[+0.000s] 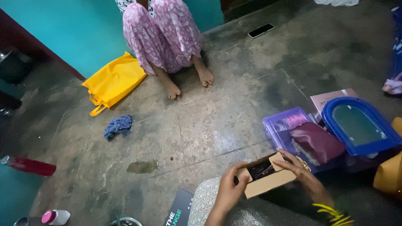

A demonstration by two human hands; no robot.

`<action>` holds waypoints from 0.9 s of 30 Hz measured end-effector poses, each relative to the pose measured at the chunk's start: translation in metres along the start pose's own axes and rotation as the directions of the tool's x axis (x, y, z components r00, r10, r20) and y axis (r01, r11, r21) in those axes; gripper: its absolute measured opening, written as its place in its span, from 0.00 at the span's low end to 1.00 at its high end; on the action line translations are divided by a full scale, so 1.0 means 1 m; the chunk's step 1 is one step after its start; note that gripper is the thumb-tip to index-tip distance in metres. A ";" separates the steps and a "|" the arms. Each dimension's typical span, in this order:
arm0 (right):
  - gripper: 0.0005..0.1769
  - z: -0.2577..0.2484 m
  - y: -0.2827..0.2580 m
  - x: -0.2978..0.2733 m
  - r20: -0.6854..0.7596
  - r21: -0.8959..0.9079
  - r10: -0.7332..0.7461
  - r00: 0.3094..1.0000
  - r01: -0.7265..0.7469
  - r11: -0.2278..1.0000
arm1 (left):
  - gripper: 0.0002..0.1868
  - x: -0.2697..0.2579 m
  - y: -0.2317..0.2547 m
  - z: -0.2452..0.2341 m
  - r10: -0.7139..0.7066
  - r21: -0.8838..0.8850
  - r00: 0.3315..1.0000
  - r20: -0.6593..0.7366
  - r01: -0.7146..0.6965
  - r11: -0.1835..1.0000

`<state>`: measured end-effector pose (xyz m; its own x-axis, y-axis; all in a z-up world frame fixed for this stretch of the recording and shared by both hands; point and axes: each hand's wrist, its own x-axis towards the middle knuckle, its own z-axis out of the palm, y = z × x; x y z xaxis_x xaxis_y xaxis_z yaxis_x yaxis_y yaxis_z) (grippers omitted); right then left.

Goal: The person sits on the floor and packs various personal items, including a comb, a toothbrush, and jewelry, into a small cardboard box. They then transfer these items and other toiletries from a plastic organizer into a yellow handbag.

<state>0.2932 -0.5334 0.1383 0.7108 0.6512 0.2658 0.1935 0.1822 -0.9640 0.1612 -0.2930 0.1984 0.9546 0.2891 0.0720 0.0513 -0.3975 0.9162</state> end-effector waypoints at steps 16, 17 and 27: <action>0.08 0.023 -0.003 0.038 -0.439 -0.367 -0.043 0.897 -0.135 0.920 | 0.27 -0.002 -0.015 -0.009 0.069 -0.203 0.984 0.162 -0.035 0.979; 0.08 0.023 0.000 0.041 -0.447 -0.357 -0.022 0.894 -0.156 0.921 | 0.27 -0.001 -0.016 -0.009 0.053 -0.241 0.984 0.173 -0.010 0.971; 0.05 0.023 0.029 0.043 -0.393 -0.404 -0.175 0.903 0.001 0.915 | 0.18 -0.001 -0.002 -0.007 -0.204 -0.182 0.973 0.110 0.221 0.958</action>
<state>0.3133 -0.4830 0.1220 0.8738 0.2663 0.4069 0.4510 -0.1306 -0.8829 0.1583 -0.2864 0.1989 0.9505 0.2664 -0.1600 0.2068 -0.1581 0.9655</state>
